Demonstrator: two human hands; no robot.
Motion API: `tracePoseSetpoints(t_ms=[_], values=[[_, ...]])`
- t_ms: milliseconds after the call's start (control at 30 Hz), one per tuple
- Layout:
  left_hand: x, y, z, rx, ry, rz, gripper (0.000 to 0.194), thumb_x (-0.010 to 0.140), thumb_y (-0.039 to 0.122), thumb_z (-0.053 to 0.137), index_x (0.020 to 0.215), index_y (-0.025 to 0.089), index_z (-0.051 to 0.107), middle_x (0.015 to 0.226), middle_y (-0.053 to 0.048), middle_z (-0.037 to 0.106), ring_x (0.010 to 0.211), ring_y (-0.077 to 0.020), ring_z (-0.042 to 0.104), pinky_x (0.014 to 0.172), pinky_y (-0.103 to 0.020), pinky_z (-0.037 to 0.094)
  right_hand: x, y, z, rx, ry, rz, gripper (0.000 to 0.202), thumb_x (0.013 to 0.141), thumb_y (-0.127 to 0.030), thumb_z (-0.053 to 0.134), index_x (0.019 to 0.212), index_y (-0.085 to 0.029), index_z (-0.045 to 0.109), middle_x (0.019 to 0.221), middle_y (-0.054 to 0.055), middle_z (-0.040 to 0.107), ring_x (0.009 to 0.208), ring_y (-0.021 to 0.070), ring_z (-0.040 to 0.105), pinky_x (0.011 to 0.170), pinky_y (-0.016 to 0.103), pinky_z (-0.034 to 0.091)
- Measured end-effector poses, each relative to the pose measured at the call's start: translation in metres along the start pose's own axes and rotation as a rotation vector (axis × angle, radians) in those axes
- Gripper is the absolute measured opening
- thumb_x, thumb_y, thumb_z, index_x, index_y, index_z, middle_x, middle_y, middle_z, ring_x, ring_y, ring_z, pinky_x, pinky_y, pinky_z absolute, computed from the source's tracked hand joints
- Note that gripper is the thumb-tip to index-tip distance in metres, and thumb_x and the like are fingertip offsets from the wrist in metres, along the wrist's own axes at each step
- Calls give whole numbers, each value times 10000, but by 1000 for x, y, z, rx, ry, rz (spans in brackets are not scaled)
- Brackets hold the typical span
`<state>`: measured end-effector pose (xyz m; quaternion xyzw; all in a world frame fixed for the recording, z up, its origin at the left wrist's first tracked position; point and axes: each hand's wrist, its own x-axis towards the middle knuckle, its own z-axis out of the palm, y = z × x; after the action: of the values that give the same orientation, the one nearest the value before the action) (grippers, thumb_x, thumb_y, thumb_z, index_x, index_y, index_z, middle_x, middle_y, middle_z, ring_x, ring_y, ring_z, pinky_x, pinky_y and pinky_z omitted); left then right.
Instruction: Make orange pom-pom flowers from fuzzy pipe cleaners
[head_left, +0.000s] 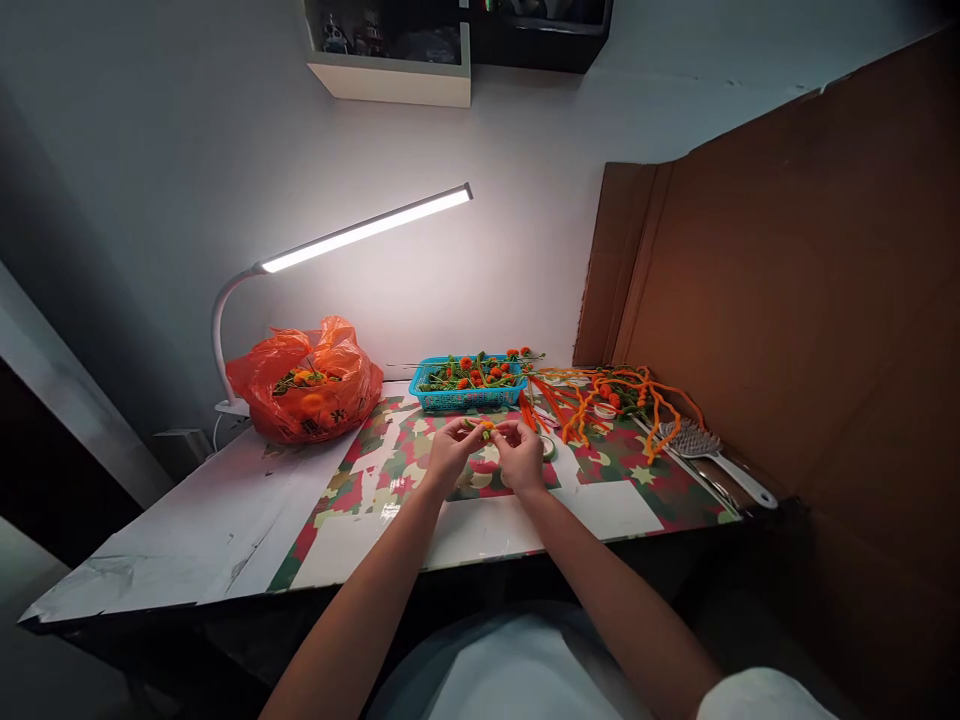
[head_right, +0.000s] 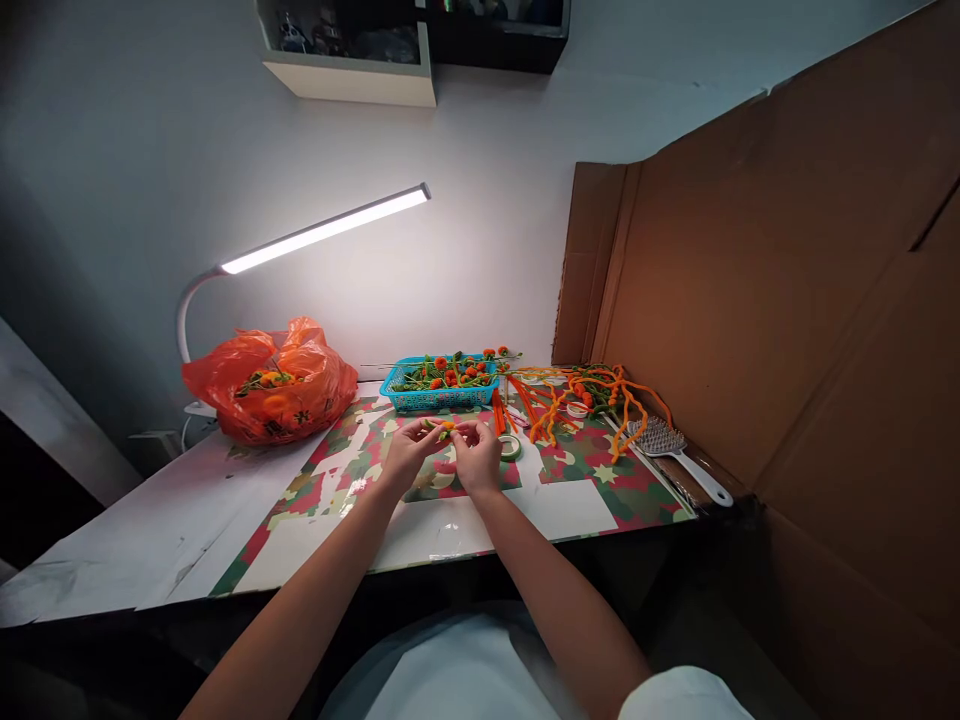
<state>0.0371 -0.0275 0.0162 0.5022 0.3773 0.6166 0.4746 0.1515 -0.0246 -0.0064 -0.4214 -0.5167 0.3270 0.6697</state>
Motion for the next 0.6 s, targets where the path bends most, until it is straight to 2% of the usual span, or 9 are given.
tracePoseSetpoints(t_ms=[167,267,333,500,600], values=[[1,-3,-1,4,28,17,364,520,409,817,693,138,646,721,-48,693,648,-149,645,682,-303,553,3,4,4,155,22,121,205,623,-347,660,706,-174,586,636,14,620,603,154,579,578,276,472],[2,-4,-2,-19,40,1,383,499,411,826,677,131,634,735,-59,696,675,-165,655,708,-326,554,3,3,1,132,-15,114,195,651,-344,644,724,-166,613,674,31,649,614,156,586,590,278,477],[3,-4,-4,-36,50,-27,400,484,414,832,679,126,637,706,-53,688,678,-169,655,734,-343,553,2,-1,-2,5,-76,26,169,690,-315,622,769,-169,652,733,41,671,625,154,578,591,277,470],[5,-5,-11,-71,56,-134,410,452,399,849,677,119,651,702,-53,684,714,-181,660,778,-352,540,0,-12,-12,-369,-167,-366,194,767,-130,537,837,-206,701,810,39,678,772,185,574,697,304,447],[5,-5,-14,-48,57,-158,397,472,404,841,683,121,659,708,-64,685,738,-200,666,773,-353,534,1,-12,-14,-537,-177,-461,207,804,-106,533,840,-217,704,812,39,660,811,196,560,729,319,414]])
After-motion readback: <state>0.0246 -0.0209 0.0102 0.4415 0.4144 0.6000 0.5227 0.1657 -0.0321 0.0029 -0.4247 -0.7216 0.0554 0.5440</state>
